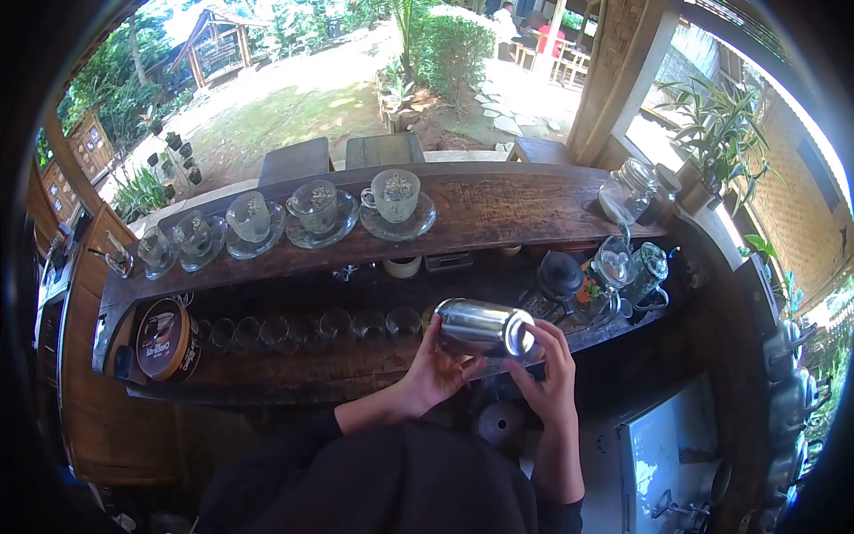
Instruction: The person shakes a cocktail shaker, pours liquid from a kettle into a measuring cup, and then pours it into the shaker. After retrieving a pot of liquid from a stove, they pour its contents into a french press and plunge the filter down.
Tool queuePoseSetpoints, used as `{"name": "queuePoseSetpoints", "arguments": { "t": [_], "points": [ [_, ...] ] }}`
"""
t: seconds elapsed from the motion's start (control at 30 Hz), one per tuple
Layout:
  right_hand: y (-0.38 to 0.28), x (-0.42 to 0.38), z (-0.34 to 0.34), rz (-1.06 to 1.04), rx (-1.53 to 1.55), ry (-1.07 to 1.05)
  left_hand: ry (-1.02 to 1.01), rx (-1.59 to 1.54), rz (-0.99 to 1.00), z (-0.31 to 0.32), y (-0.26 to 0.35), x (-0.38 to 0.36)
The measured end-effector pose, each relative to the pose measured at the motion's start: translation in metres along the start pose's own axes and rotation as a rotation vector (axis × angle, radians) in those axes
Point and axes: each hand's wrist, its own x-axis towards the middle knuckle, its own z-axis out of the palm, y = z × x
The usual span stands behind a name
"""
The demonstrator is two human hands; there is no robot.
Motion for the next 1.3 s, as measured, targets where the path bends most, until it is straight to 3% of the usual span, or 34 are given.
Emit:
{"name": "queuePoseSetpoints", "arguments": {
  "t": [0.17,0.5,0.87,1.13,1.3],
  "points": [
    [-0.012,0.031,0.007,-0.102,-0.142,-0.057,-0.050,-0.164,0.025,0.003,0.003,0.003],
    [-0.034,0.079,0.033,-0.166,-0.121,-0.152,-0.037,-0.441,0.046,0.015,0.011,0.003],
    [-0.033,0.097,0.053,-0.231,-0.069,-0.227,0.023,-0.428,0.125,0.011,0.013,0.007],
    [-0.033,0.076,0.036,-0.226,-0.027,-0.125,-0.059,-0.402,0.060,0.013,0.005,-0.001],
    [-0.024,0.037,0.018,-0.176,-0.044,-0.032,0.044,-0.180,0.092,0.003,-0.007,0.002]
  ]
}}
